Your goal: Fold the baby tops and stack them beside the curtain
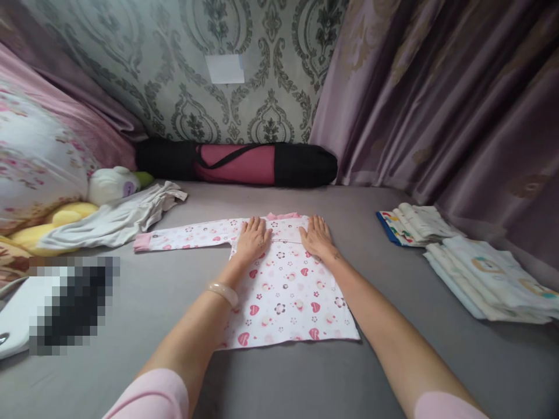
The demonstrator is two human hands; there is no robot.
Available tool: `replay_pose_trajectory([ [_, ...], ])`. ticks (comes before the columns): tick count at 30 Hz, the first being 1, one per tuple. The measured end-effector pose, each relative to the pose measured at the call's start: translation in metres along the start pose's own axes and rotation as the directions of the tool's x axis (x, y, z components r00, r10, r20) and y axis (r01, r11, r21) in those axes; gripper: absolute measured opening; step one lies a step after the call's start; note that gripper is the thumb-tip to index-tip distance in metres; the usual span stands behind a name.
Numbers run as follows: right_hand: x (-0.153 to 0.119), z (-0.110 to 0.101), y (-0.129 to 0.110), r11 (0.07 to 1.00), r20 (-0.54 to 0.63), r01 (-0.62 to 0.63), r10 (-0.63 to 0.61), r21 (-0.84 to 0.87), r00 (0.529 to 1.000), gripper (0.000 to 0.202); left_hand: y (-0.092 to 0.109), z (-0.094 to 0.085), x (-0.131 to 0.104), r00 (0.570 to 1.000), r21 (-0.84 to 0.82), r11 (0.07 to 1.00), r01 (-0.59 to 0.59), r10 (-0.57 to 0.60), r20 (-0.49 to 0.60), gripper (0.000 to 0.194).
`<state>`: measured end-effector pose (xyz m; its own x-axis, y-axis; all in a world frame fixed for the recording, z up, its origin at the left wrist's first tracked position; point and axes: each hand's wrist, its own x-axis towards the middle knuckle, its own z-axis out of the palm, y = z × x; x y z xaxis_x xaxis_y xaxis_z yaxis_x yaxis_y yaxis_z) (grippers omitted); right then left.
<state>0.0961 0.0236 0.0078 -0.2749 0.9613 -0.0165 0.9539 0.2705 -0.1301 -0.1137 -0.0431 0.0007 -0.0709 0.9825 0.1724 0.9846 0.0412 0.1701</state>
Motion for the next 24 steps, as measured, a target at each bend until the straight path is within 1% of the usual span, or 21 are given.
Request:
replay_pose_trajectory([
  [3,-0.004,-0.008,-0.006,1.0,0.014,-0.01,0.009,0.005,1.0,0.07,-0.003,-0.005,0.006,0.997,-0.138,0.99,0.038,-0.029,0.067,0.057],
  [5,-0.011,-0.013,-0.017,0.998,-0.037,0.062,-0.062,0.0,0.997,0.067,-0.009,-0.012,0.011,0.995,-0.293,0.953,0.075,-0.054,0.079,0.057],
  [7,-0.02,-0.015,-0.03,0.98,-0.062,0.198,-0.197,0.001,0.978,0.063,-0.02,-0.021,0.014,0.995,-0.436,0.895,0.093,-0.092,0.023,0.056],
  [8,-0.024,-0.015,-0.035,0.966,-0.038,0.257,-0.256,0.012,0.966,0.061,-0.028,-0.027,0.013,0.993,-0.487,0.868,0.095,-0.119,-0.018,0.055],
  [9,-0.027,-0.014,-0.039,0.956,0.004,0.291,-0.292,0.029,0.957,0.06,-0.037,-0.033,0.012,0.987,-0.523,0.847,0.1,-0.151,-0.055,0.054],
  [11,-0.031,-0.013,-0.044,0.953,0.102,0.296,-0.301,0.058,0.948,0.06,-0.061,-0.044,0.005,0.969,-0.548,0.826,0.135,-0.226,-0.101,0.053],
  [13,-0.031,-0.015,-0.047,0.961,0.169,0.268,-0.277,0.072,0.946,0.06,-0.091,-0.056,-0.006,0.942,-0.515,0.834,0.198,-0.308,-0.136,0.052],
  [15,-0.029,-0.019,-0.053,0.964,0.188,0.254,-0.265,0.079,0.946,0.061,-0.122,-0.065,-0.02,0.899,-0.435,0.849,0.299,-0.403,-0.169,0.049],
  [16,-0.028,-0.021,-0.059,0.96,0.173,0.267,-0.278,0.083,0.945,0.061,-0.137,-0.07,-0.027,0.87,-0.377,0.847,0.374,-0.462,-0.174,0.048],
  [18,-0.027,-0.021,-0.076,0.936,0.115,0.337,-0.348,0.105,0.931,0.061,-0.163,-0.076,-0.041,0.807,-0.25,0.817,0.52,-0.565,-0.169,0.046],
  [20,-0.028,-0.017,-0.095,0.896,0.085,0.422,-0.435,0.138,0.896,0.06,-0.183,-0.081,-0.055,0.747,-0.138,0.769,0.624,-0.639,-0.182,0.041],
  [21,-0.028,-0.014,-0.104,0.882,0.097,0.445,-0.462,0.154,0.882,0.06,-0.19,-0.083,-0.062,0.724,-0.101,0.749,0.655,-0.66,-0.201,0.039],
  [22,-0.029,-0.01,-0.112,0.876,0.119,0.454,-0.474,0.163,0.872,0.06,-0.196,-0.084,-0.068,0.707,-0.077,0.735,0.674,-0.671,-0.224,0.038],
  [24,-0.029,-0.006,-0.123,0.88,0.157,0.448,-0.471,0.16,0.868,0.06,-0.206,-0.086,-0.078,0.676,-0.062,0.711,0.7,-0.689,-0.261,0.037],
])
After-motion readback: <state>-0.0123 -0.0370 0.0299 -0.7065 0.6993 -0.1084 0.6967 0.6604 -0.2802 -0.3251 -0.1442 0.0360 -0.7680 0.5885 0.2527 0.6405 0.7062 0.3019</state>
